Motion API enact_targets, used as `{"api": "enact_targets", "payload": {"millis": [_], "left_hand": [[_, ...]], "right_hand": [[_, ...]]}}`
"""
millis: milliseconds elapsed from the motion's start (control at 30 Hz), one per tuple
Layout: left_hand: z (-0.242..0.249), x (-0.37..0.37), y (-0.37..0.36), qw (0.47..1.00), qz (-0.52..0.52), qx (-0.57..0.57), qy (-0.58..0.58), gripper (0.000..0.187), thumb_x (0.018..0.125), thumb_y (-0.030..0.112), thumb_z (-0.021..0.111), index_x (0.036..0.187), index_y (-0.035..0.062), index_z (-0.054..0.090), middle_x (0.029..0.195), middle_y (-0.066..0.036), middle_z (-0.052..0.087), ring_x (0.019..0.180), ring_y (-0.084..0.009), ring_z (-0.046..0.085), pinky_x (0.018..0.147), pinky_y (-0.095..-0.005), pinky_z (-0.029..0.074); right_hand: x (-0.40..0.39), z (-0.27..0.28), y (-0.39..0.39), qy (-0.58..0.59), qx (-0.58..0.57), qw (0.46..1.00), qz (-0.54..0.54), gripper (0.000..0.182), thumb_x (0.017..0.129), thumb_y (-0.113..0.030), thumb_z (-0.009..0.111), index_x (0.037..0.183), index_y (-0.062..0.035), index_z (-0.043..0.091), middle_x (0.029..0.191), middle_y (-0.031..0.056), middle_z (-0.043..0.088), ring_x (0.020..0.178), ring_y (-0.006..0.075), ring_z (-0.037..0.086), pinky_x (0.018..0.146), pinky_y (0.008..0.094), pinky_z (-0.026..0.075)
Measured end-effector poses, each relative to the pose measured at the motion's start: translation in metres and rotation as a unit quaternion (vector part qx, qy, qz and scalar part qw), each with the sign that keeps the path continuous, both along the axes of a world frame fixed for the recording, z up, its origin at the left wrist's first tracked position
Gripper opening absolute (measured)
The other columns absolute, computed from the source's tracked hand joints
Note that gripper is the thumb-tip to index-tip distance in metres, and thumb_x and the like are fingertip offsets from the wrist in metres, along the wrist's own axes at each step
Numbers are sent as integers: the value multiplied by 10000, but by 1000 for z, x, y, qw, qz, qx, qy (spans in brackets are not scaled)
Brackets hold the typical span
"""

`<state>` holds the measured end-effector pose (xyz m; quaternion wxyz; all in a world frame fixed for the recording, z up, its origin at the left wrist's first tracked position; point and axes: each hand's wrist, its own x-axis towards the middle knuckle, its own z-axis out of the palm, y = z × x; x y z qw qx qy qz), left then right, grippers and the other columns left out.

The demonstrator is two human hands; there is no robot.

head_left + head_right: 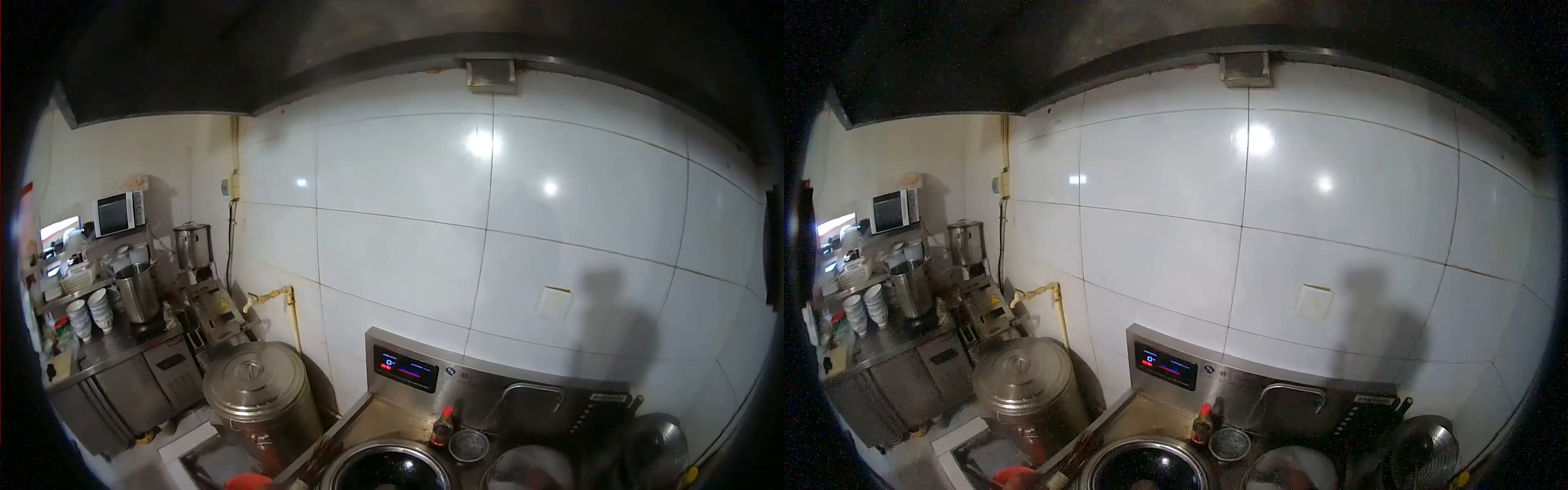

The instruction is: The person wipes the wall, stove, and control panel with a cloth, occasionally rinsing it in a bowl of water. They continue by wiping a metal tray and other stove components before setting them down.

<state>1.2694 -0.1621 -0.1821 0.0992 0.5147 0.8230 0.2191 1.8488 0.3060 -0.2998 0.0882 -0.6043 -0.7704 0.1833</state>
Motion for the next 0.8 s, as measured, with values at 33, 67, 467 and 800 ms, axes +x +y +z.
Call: {"api": "enact_targets", "payload": {"millis": [33, 67, 467, 800], "left_hand": [[16, 8, 25, 998, -42, 47, 12, 393, 951, 267, 619, 1249, 12, 619, 1093, -237, 687, 915, -382, 668, 830, -443, 534], [18, 8, 57, 986, -119, 96, -60, 393, 951, 247, 621, 1267, 14, 608, 1120, -232, 680, 953, -371, 664, 844, -443, 531], [71, 215, 257, 874, -439, 89, -189, 391, 959, 200, 632, 1296, 5, 589, 1203, -210, 656, 1095, -312, 639, 898, -433, 522], [50, 280, 257, 779, -324, -67, -533, 376, 988, 255, 616, 1264, 0, 616, 1232, -196, 649, 1133, -320, 624, 939, -441, 508]], "right_hand": [[-5, 5, -15, 62, 0, 998, -33, 354, 982, -299, 591, 1137, 10, 668, 1043, 150, 683, 996, 254, 659, 844, 411, 557], [-10, 12, -26, 103, 7, 994, -48, 356, 981, -299, 591, 1141, 10, 665, 1049, 151, 681, 998, 256, 657, 846, 413, 555], [-40, 71, -83, 298, 98, 948, -51, 382, 975, -302, 591, 1193, 10, 629, 1113, 164, 657, 1020, 279, 639, 864, 438, 532], [-36, 73, -99, 349, 125, 927, -62, 411, 971, -303, 591, 1236, 10, 599, 1166, 175, 638, 1039, 298, 623, 880, 458, 513]]}}
